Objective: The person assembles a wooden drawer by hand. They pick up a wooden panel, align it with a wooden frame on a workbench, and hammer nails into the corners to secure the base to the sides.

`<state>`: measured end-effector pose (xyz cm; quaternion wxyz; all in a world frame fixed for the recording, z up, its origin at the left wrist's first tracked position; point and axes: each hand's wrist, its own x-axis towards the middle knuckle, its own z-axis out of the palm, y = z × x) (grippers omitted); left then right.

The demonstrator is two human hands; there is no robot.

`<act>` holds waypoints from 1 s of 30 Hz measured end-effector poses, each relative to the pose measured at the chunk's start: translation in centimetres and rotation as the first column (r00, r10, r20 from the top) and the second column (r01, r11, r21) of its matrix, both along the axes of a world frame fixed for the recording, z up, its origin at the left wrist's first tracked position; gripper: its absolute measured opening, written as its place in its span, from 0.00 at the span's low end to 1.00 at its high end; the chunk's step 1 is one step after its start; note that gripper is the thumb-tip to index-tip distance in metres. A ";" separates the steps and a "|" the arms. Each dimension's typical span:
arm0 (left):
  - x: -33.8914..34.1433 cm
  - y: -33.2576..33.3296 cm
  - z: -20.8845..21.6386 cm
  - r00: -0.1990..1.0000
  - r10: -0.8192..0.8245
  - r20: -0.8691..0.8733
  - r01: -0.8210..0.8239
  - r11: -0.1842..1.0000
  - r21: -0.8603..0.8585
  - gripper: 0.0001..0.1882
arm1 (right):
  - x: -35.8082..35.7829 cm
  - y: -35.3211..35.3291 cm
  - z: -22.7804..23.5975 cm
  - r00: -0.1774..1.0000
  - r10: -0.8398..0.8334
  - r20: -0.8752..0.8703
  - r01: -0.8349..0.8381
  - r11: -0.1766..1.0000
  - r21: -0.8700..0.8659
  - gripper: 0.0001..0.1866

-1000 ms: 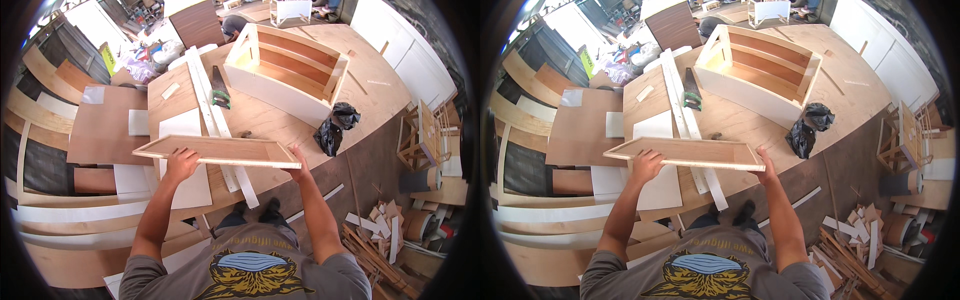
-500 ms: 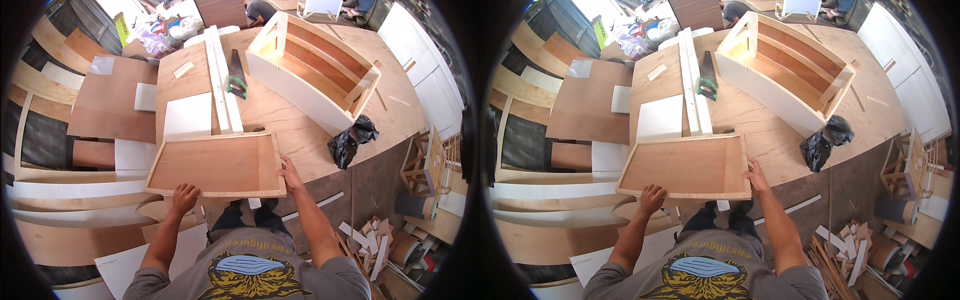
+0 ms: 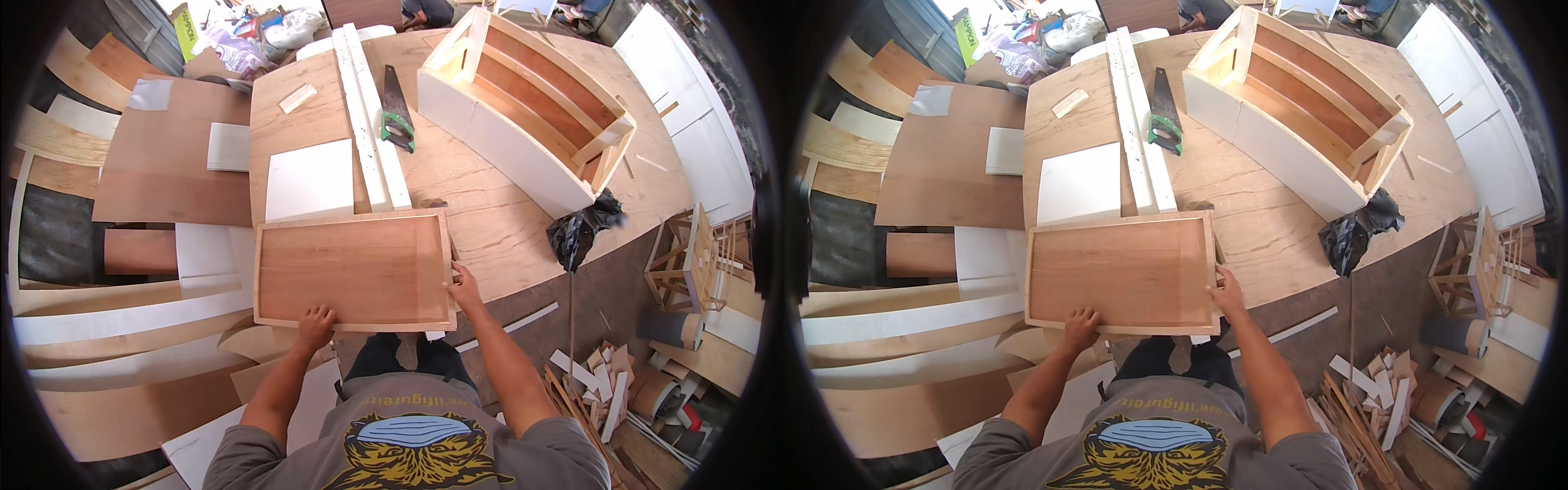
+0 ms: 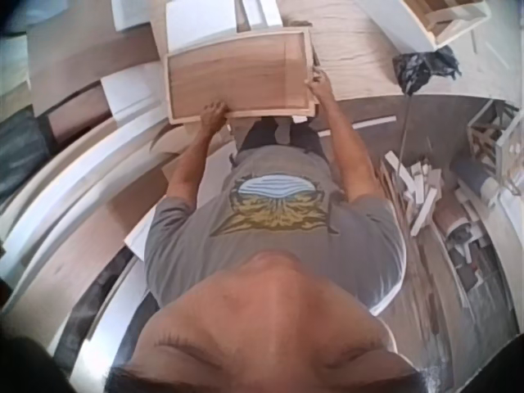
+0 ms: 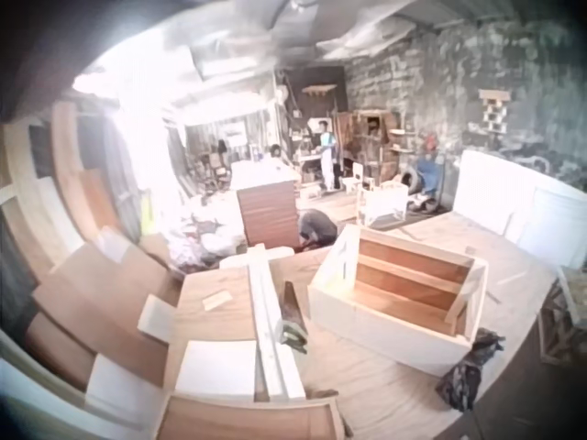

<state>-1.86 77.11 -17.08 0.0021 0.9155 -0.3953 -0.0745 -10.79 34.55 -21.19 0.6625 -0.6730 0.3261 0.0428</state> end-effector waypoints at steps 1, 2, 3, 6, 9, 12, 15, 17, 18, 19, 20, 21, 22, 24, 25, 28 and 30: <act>0.1 0.1 -0.2 1.000 -0.004 -0.005 0.004 1.000 -0.004 0.15 | -0.1 0.1 -0.4 1.000 -0.004 -0.005 0.004 1.000 -0.004 0.36; 0.1 0.0 -0.4 0.999 -0.035 -0.035 0.034 0.999 -0.027 0.15 | -0.3 0.1 -0.8 1.000 -0.015 -0.025 0.013 0.998 -0.057 0.35; 0.2 0.0 -0.4 0.996 -0.066 -0.062 0.064 0.997 -0.049 0.15 | -0.3 0.2 -1.0 0.999 -0.025 -0.042 0.021 0.994 -0.108 0.34; 0.6 0.6 -1.6 0.990 -0.124 -0.069 0.115 0.985 -0.127 0.15 | -0.9 0.3 -2.3 0.994 -0.053 -0.091 0.037 0.985 -0.169 0.33; 0.8 1.4 -2.3 0.983 -0.155 -0.099 0.147 0.986 -0.083 0.18 | -0.8 1.0 -2.1 0.988 -0.071 -0.138 0.034 0.967 -0.252 0.30; 1.3 1.2 -2.5 0.976 -0.195 -0.100 0.182 0.975 -0.125 0.22 | -0.4 1.3 -0.8 0.983 -0.096 -0.156 0.051 0.961 -0.271 0.28; 2.2 0.0 -0.6 0.958 -0.207 -0.200 0.180 0.972 -0.148 0.24 | -0.3 1.1 -1.4 0.979 -0.154 -0.135 0.110 0.952 -0.284 0.26; 2.8 -0.9 -1.3 0.960 -0.162 -0.228 0.121 0.976 -0.183 0.25 | 0.1 0.7 -1.7 0.973 -0.181 -0.143 0.124 0.933 -0.337 0.24; 3.1 -1.2 -1.6 0.960 -0.109 -0.259 0.055 0.977 -0.208 0.26 | 0.4 0.7 -1.8 0.968 -0.201 -0.151 0.130 0.915 -0.381 0.22; 3.7 -1.9 -2.0 0.959 -0.110 -0.259 0.057 0.977 -0.206 0.26 | 0.8 0.4 -1.7 0.968 -0.202 -0.152 0.132 0.916 -0.379 0.22; 4.9 -3.0 -2.6 0.981 -0.087 -0.173 0.041 0.967 -0.251 0.25 | 1.5 -0.2 -1.7 0.974 -0.194 -0.118 0.121 0.882 -0.456 0.20; 6.0 -4.5 -2.9 0.994 -0.056 -0.089 0.027 0.955 -0.297 0.24 | 2.1 -0.8 -1.6 0.980 -0.181 -0.087 0.109 0.842 -0.528 0.19; 7.2 -6.5 -2.0 0.997 -0.042 -0.072 0.017 0.944 -0.328 0.23 | 2.7 -1.5 -1.4 0.978 -0.184 -0.093 0.108 0.843 -0.527 0.19; 10.1 -10.2 0.1 1.000 0.011 -0.007 -0.012 0.936 -0.351 0.23 | 5.4 -2.5 -1.4 0.993 -0.048 -0.111 -0.040 0.735 -0.677 0.16; 11.6 -12.3 0.3 0.999 0.015 0.036 -0.001 0.932 -0.362 0.23 | 6.2 -3.4 -1.4 0.992 -0.045 -0.114 -0.044 0.739 -0.672 0.16; 15.9 -18.6 0.5 0.997 -0.010 0.077 0.039 0.924 -0.381 0.26 | 8.0 -4.9 -2.1 0.977 0.126 -0.174 -0.213 0.684 -0.698 0.20; 17.5 -21.6 -0.2 0.993 -0.023 0.118 0.068 0.918 -0.391 0.26 | 8.7 -5.6 -2.8 0.927 0.252 -0.278 -0.375 0.580 -0.723 0.21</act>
